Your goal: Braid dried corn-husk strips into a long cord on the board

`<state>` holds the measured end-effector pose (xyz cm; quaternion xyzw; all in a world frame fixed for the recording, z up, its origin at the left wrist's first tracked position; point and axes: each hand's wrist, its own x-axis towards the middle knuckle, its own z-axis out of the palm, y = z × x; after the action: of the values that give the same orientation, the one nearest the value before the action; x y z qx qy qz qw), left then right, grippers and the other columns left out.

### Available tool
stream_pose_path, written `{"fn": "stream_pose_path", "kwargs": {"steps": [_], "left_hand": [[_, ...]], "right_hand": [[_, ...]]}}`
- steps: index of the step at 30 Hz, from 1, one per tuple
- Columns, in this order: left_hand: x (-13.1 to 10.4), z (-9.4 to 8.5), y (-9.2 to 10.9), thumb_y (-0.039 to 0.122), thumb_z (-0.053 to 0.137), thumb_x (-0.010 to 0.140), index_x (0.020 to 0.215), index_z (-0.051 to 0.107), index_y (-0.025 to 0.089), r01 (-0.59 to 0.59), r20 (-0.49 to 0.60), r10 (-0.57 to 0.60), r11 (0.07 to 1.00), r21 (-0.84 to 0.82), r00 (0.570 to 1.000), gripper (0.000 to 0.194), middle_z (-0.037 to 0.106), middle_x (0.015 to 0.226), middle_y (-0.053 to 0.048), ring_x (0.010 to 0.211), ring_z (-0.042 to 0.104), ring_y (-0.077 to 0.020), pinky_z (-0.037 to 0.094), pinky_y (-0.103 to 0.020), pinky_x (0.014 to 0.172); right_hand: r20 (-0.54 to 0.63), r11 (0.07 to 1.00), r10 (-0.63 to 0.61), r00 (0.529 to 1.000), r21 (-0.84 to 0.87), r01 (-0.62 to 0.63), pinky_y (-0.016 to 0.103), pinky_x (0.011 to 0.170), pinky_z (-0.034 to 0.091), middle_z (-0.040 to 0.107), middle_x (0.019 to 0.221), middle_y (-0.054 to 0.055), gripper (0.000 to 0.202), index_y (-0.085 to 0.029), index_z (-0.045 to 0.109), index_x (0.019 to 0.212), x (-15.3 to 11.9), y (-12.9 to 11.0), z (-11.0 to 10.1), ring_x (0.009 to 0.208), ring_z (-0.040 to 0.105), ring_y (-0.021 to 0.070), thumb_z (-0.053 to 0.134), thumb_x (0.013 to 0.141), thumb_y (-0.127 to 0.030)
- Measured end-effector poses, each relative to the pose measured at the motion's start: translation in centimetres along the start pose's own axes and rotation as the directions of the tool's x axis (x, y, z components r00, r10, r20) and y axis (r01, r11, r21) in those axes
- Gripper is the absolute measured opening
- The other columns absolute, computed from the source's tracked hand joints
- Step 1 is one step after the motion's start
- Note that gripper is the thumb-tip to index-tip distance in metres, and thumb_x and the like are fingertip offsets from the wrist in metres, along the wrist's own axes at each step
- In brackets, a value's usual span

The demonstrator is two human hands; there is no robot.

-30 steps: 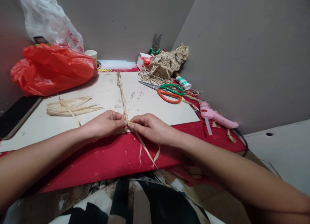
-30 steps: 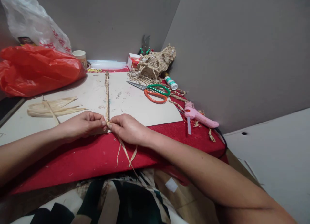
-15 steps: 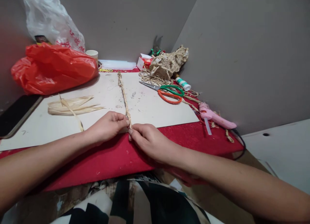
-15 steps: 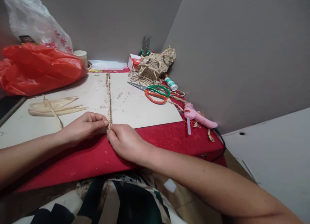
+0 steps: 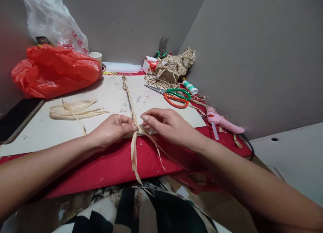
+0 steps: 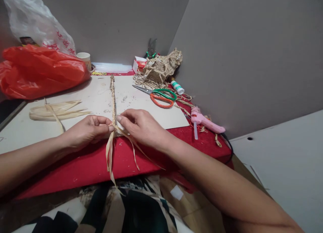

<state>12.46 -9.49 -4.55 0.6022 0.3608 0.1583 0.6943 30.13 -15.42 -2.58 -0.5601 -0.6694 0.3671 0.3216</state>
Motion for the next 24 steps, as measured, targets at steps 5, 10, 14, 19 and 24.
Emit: {"fn": "stream_pose_path", "kwargs": {"steps": [5,10,14,19,24], "left_hand": [[-0.1,0.1,-0.1,0.033,0.065,0.071,0.067,0.052,0.014,-0.010,-0.001,0.010,0.999,-0.049,1.000,0.023,0.036,0.045,0.008,0.039,0.022,-0.0024,0.011,-0.020,0.040],[-0.2,0.2,-0.7,0.035,0.064,0.069,0.065,0.049,0.016,0.010,-0.022,-0.011,1.000,-0.030,1.000,0.025,0.031,0.044,0.010,0.038,0.018,-0.0022,0.011,-0.020,0.039],[-0.3,0.1,-0.7,0.037,0.058,0.072,0.063,0.047,0.017,0.018,-0.048,-0.015,0.998,0.053,0.999,0.025,0.029,0.043,0.009,0.037,0.019,-0.0034,0.012,-0.021,0.039],[-1.0,-1.4,1.5,0.047,0.054,0.074,0.068,0.058,0.015,0.021,0.006,-0.024,0.945,0.326,1.000,0.032,0.031,0.043,0.008,0.036,0.021,-0.0052,0.013,-0.021,0.038],[-3.2,-6.5,4.9,0.046,0.053,0.075,0.069,0.066,0.016,0.031,-0.111,0.046,0.795,0.606,0.993,0.033,0.044,0.051,0.003,0.041,0.032,-0.0070,0.023,-0.022,0.041]], "right_hand": [[0.327,0.923,0.125,0.937,0.309,-0.231,0.021,0.044,0.025,0.039,0.052,-0.005,0.040,-0.015,0.050,0.066,2.1,2.0,1.3,0.044,0.029,0.0061,0.044,0.084,-0.050],[0.370,0.976,0.079,0.926,0.160,-0.147,0.021,0.049,0.024,0.035,0.058,-0.004,0.040,-0.014,0.050,0.064,3.2,2.7,1.0,0.053,0.028,0.0068,0.055,0.078,-0.051],[0.433,0.932,0.084,0.898,0.285,-0.224,0.021,0.047,0.020,0.032,0.056,-0.006,0.042,-0.015,0.046,0.064,3.4,3.0,1.3,0.051,0.024,0.0060,0.055,0.077,-0.053],[0.478,0.759,0.141,0.867,0.510,-0.405,0.020,0.039,0.007,0.024,0.049,-0.010,0.038,-0.017,0.041,0.066,3.0,3.1,1.8,0.042,0.012,0.0038,0.060,0.076,-0.049],[0.520,0.668,0.131,0.844,0.583,-0.463,0.019,0.038,0.005,0.027,0.048,-0.011,0.038,-0.018,0.036,0.066,2.8,3.0,1.5,0.039,0.012,0.0020,0.060,0.078,-0.044]]}}
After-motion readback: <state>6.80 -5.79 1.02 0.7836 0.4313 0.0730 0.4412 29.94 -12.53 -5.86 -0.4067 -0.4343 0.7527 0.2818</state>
